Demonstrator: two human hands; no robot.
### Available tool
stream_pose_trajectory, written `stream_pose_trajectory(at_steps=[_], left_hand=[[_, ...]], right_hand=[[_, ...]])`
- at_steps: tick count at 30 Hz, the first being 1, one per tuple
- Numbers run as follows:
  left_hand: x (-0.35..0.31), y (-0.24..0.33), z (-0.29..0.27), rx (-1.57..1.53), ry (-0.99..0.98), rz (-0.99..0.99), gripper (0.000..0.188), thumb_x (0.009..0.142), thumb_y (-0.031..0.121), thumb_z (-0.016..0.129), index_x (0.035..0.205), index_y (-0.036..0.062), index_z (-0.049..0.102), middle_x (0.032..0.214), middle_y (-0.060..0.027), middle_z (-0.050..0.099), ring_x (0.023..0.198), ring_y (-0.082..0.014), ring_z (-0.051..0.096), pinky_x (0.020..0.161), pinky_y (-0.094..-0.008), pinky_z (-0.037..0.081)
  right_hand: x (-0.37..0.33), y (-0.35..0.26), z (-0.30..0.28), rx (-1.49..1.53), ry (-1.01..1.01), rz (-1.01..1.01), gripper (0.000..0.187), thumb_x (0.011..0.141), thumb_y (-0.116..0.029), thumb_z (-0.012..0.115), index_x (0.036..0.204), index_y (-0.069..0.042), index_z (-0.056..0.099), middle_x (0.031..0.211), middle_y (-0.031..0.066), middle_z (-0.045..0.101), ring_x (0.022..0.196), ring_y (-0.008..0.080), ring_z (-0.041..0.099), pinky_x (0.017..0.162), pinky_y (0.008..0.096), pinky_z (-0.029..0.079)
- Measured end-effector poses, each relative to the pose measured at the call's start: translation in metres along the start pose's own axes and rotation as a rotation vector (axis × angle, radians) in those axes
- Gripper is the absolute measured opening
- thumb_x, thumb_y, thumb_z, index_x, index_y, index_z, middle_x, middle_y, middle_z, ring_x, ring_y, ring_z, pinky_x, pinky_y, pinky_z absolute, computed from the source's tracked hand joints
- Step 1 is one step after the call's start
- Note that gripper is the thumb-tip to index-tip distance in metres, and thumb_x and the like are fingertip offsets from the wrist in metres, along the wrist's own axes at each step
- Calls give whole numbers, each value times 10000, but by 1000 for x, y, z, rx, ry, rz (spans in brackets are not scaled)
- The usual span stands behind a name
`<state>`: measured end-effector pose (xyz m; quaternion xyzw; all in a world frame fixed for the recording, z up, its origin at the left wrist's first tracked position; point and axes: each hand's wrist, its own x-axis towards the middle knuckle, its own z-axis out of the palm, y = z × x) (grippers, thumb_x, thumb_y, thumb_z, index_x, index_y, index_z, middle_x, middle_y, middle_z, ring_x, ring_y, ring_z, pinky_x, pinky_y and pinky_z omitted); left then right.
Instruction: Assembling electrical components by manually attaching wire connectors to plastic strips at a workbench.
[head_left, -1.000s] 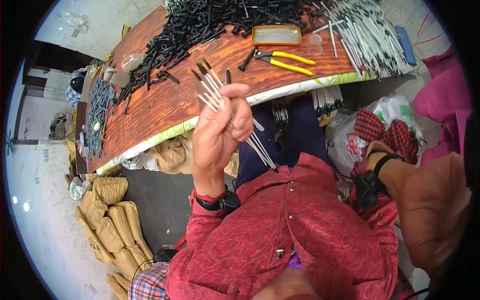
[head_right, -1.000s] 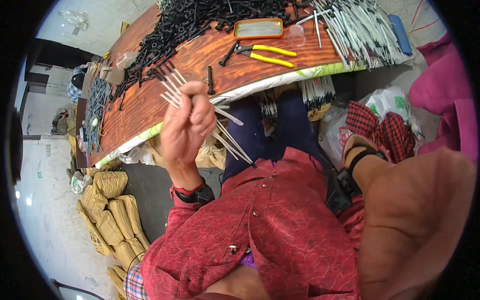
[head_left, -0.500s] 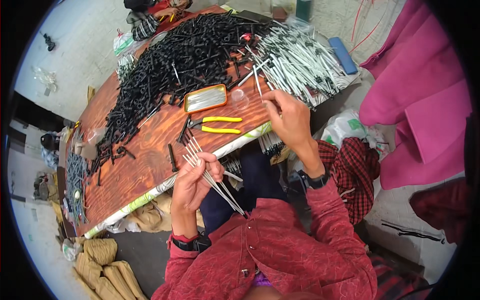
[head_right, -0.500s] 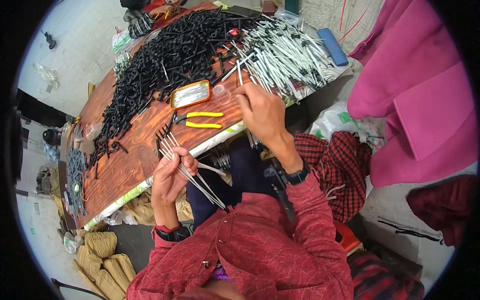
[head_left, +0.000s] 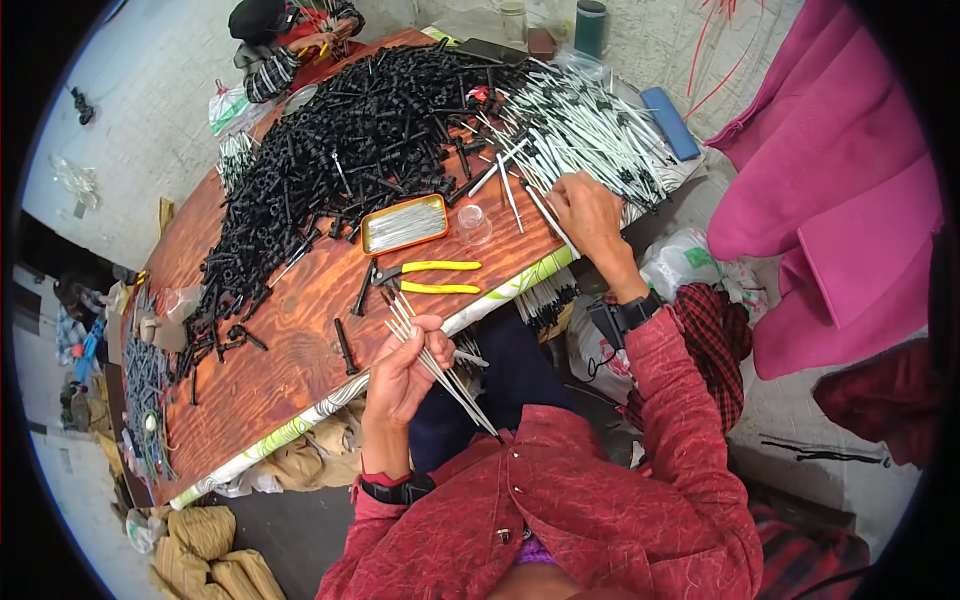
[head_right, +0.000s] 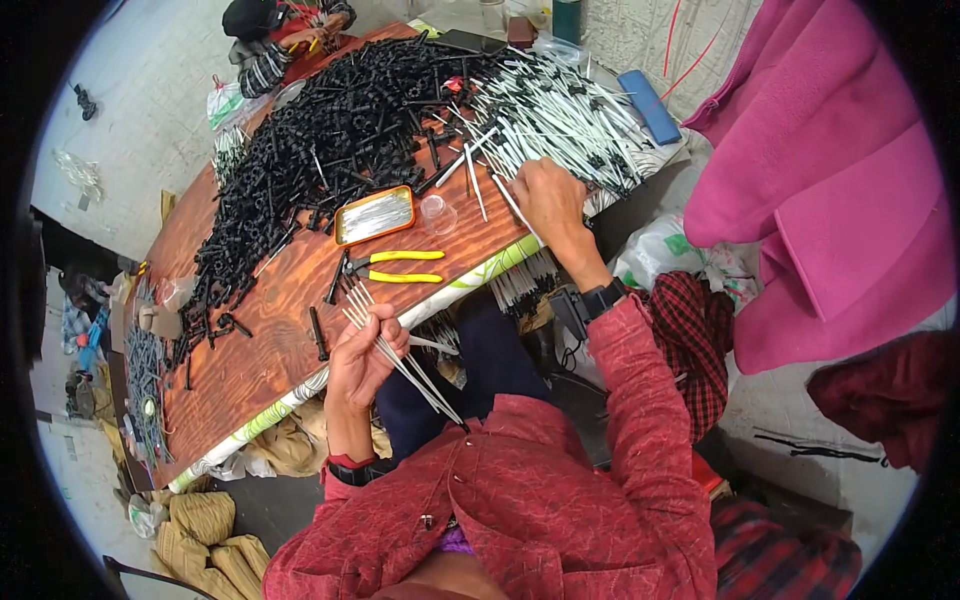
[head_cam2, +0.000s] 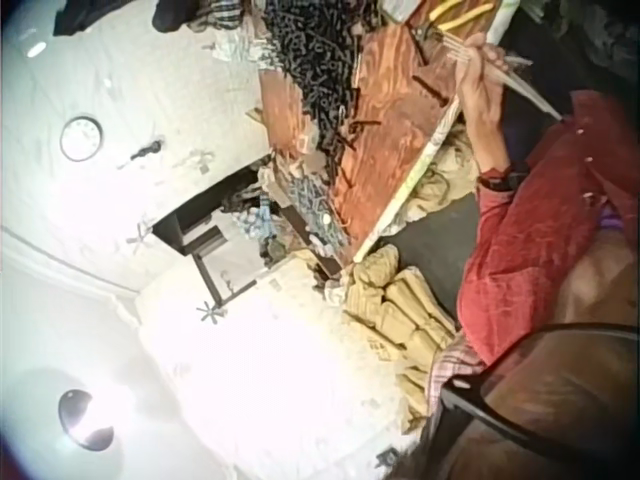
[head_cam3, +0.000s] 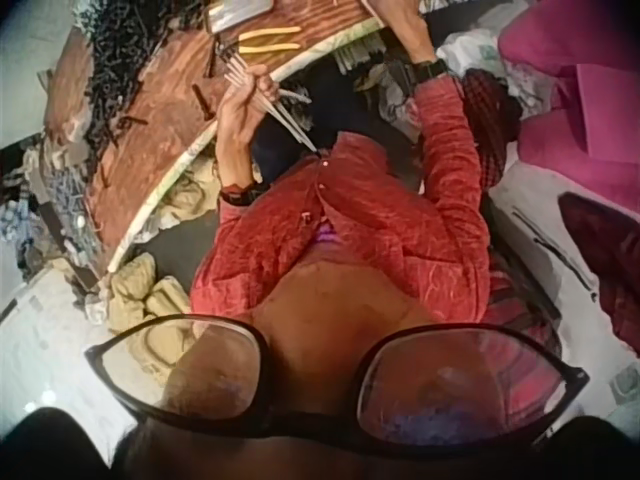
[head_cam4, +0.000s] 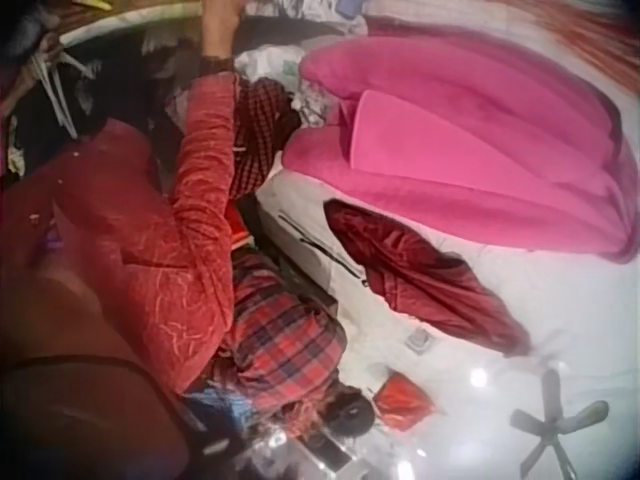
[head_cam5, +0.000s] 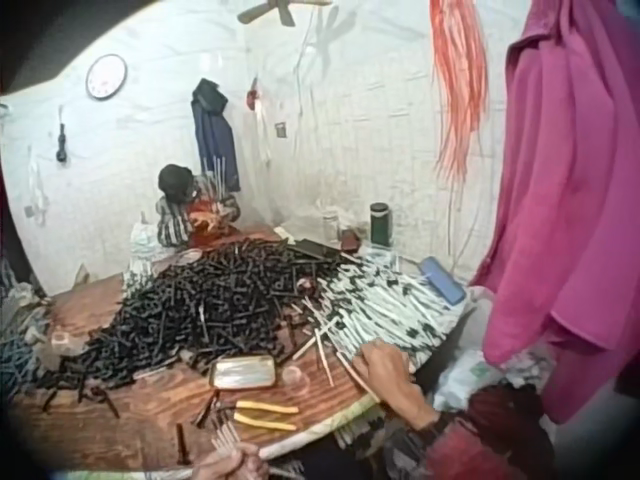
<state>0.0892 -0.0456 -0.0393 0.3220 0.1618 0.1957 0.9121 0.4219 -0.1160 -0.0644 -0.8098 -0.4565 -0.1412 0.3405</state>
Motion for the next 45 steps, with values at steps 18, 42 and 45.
stream_pose_trajectory(at_steps=[18, 42, 45], left_hand=[[-37, 32, -35, -142, 36, 134, 246, 1010, 194, 487, 1143, 0, 558, 803, -51, 499, 771, -179, 471, 702, -301, 421], [-22, 40, -33, -143, 52, 461, 311, 1024, 179, 440, 1293, 31, 493, 1124, -155, 641, 934, -206, 630, 834, -340, 520], [-24, 42, -33, -238, -8, 472, 294, 1026, 177, 434, 1275, 39, 507, 1051, -118, 655, 825, -155, 611, 743, -296, 509]], right_hand=[[42, 0, -10, 271, -46, 259, 170, 907, -212, 593, 941, -46, 580, 784, 97, 637, 678, 212, 586, 598, 324, 457], [-118, -148, -37, 1379, -961, 567, 197, 977, -250, 584, 953, -66, 518, 706, 8, 550, 530, 32, 394, 478, 182, 293], [-128, -145, -30, 1447, -1058, 611, 218, 980, -280, 577, 933, -77, 512, 693, 9, 533, 514, 34, 370, 473, 180, 279]])
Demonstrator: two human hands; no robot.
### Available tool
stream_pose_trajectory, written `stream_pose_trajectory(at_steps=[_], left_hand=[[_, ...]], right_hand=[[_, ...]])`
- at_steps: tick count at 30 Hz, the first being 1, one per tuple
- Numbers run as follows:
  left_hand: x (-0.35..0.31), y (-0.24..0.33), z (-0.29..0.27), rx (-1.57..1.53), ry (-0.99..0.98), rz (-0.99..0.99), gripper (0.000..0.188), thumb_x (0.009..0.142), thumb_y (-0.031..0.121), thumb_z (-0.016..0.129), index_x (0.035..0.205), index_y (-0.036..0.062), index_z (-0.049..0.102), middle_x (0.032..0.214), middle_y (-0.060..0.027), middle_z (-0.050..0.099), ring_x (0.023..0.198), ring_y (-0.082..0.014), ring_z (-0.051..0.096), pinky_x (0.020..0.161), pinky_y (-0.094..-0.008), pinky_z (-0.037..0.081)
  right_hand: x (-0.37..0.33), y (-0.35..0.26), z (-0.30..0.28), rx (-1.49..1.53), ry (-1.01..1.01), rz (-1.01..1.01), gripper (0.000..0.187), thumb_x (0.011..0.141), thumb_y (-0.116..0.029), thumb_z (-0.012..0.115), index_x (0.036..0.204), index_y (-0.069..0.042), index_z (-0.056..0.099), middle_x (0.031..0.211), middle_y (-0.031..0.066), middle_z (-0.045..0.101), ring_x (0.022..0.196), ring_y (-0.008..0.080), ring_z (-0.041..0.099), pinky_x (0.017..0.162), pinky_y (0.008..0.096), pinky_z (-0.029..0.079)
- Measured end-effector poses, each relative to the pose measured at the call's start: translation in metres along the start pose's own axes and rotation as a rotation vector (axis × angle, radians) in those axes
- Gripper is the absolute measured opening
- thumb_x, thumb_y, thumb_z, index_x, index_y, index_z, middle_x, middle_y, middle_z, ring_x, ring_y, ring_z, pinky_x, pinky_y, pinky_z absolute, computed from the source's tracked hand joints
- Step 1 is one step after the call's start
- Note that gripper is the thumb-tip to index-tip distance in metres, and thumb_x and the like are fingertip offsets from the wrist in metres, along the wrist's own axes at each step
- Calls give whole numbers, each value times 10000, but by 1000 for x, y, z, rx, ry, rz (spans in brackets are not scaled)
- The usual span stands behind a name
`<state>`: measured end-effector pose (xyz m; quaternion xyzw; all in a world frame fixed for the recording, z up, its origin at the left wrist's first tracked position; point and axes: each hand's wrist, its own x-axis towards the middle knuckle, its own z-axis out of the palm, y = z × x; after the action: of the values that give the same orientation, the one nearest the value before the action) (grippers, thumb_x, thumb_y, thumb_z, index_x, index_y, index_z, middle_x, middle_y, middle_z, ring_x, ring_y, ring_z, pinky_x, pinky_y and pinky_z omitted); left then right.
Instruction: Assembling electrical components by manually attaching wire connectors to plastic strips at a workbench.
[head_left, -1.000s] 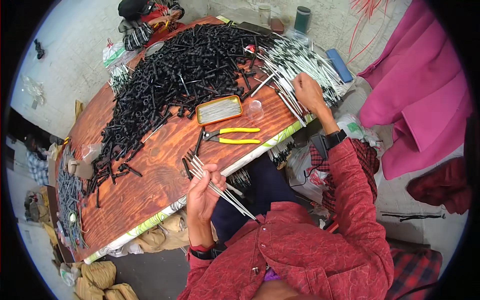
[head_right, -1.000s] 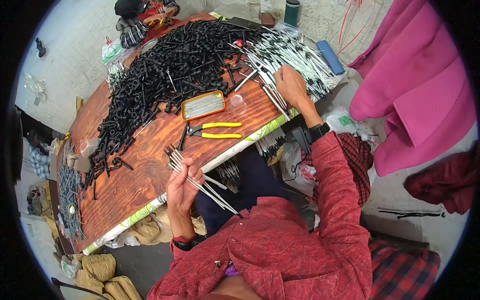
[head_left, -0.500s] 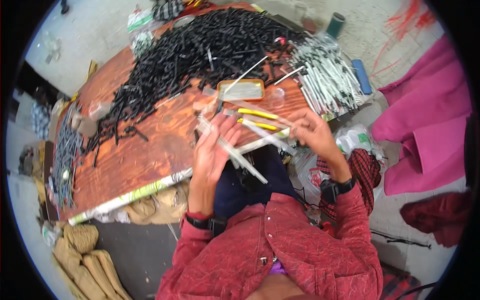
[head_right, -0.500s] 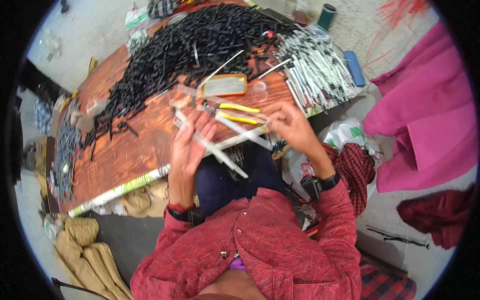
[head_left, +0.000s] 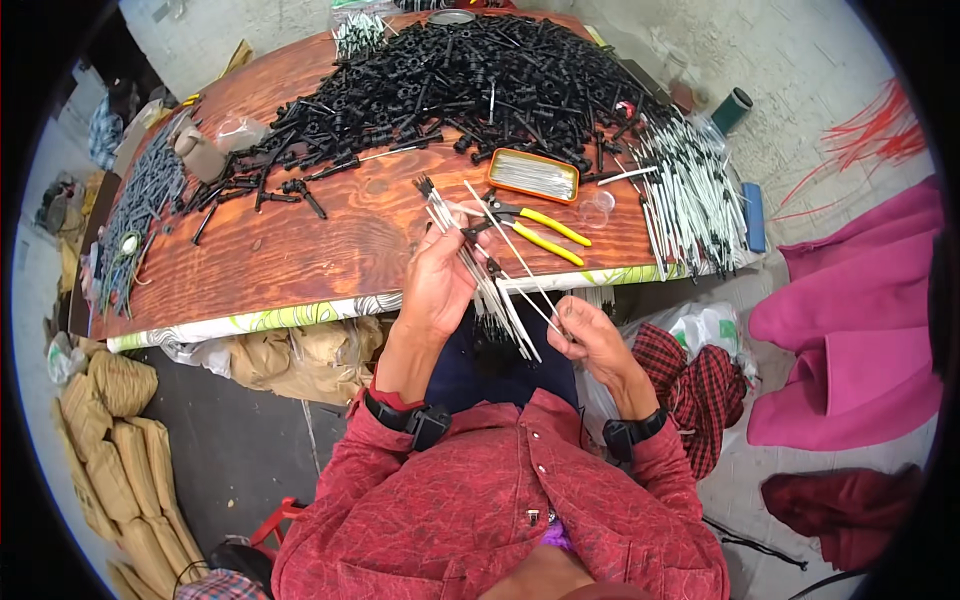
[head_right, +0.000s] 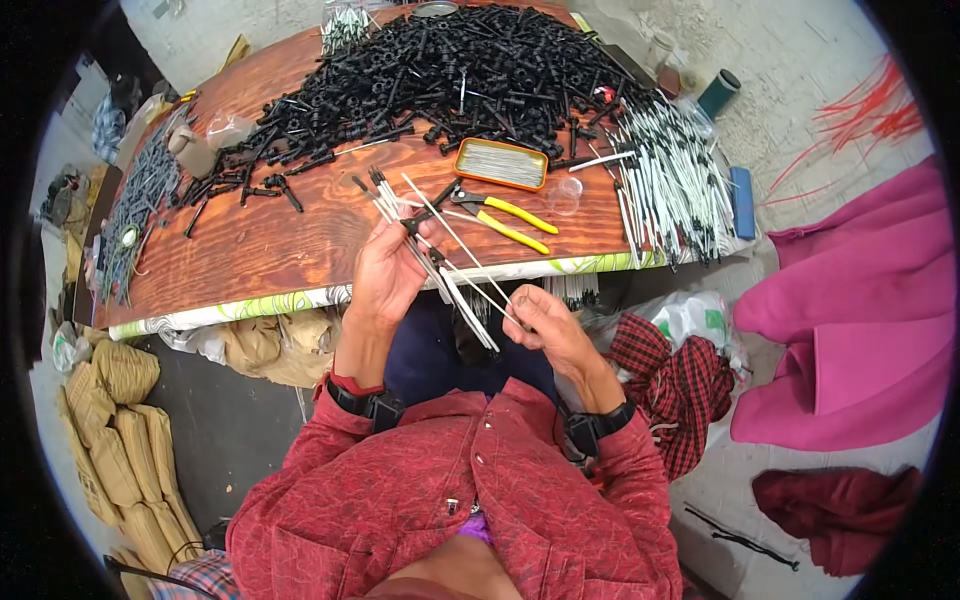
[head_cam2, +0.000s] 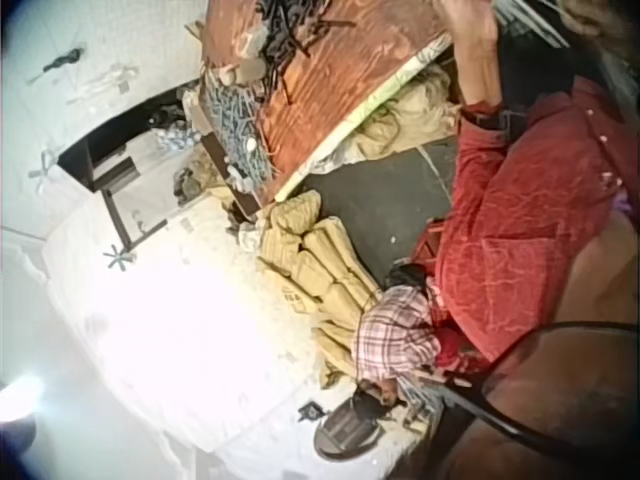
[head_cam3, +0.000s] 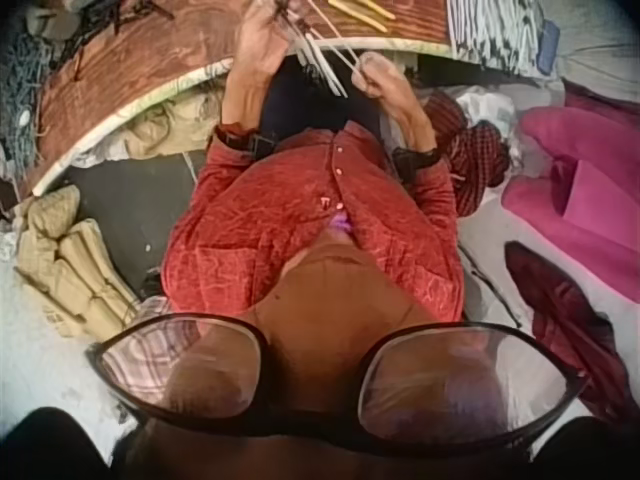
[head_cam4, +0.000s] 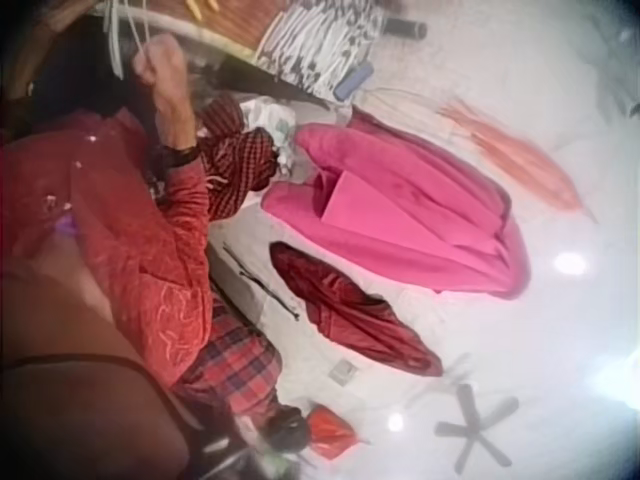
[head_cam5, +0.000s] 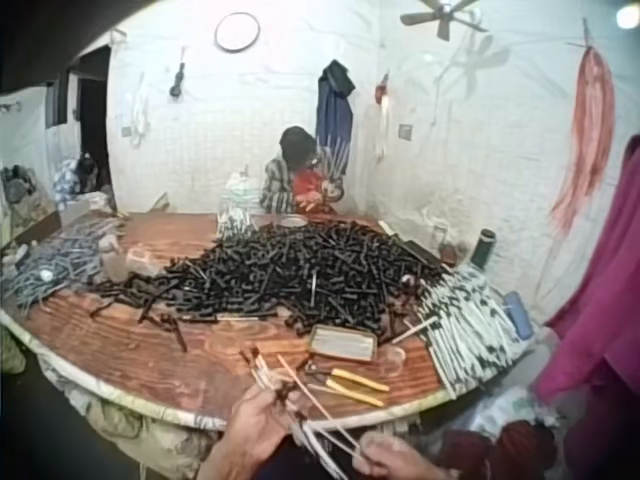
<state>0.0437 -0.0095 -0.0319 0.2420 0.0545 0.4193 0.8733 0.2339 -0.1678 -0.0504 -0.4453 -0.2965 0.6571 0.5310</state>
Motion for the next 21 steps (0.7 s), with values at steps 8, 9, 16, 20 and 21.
stream_pose_trajectory(at_steps=[8, 9, 16, 20, 21], left_hand=[[-5, 13, 25, 154, 87, 71, 307, 1040, 217, 425, 1269, 35, 516, 938, -53, 630, 716, -97, 528, 647, -248, 432], [-5, 14, 28, 182, 90, 92, 315, 1042, 233, 426, 1269, 34, 516, 923, -44, 623, 697, -88, 506, 633, -239, 414], [-7, 13, 21, 372, 101, 200, 357, 1045, 300, 433, 1251, 25, 531, 865, -12, 584, 640, -53, 417, 572, -200, 332], [-8, 9, 12, 262, 3, 155, 344, 1036, 311, 452, 1207, 25, 540, 834, -18, 552, 676, -38, 439, 593, -190, 365], [-9, 11, 18, 246, 15, 118, 334, 1037, 306, 450, 1188, 24, 544, 848, -26, 561, 678, -45, 450, 598, -198, 378]], right_hand=[[12, 4, 0, 24, -60, 2, 215, 981, -282, 576, 922, -86, 511, 684, 18, 521, 502, 30, 352, 461, 170, 258], [13, 6, 2, 10, -57, -12, 217, 980, -283, 577, 922, -85, 511, 682, 17, 519, 503, 29, 353, 460, 169, 256], [13, 10, 10, 89, -108, 33, 227, 958, -281, 605, 922, -78, 509, 642, 13, 501, 495, 34, 352, 455, 177, 260], [3, 21, 12, 260, -351, 217, 239, 942, -278, 622, 921, -71, 505, 596, 3, 475, 485, 40, 363, 454, 180, 264], [2, 20, 13, 322, -445, 299, 244, 936, -278, 628, 920, -69, 503, 581, -1, 465, 482, 41, 369, 454, 181, 266]])
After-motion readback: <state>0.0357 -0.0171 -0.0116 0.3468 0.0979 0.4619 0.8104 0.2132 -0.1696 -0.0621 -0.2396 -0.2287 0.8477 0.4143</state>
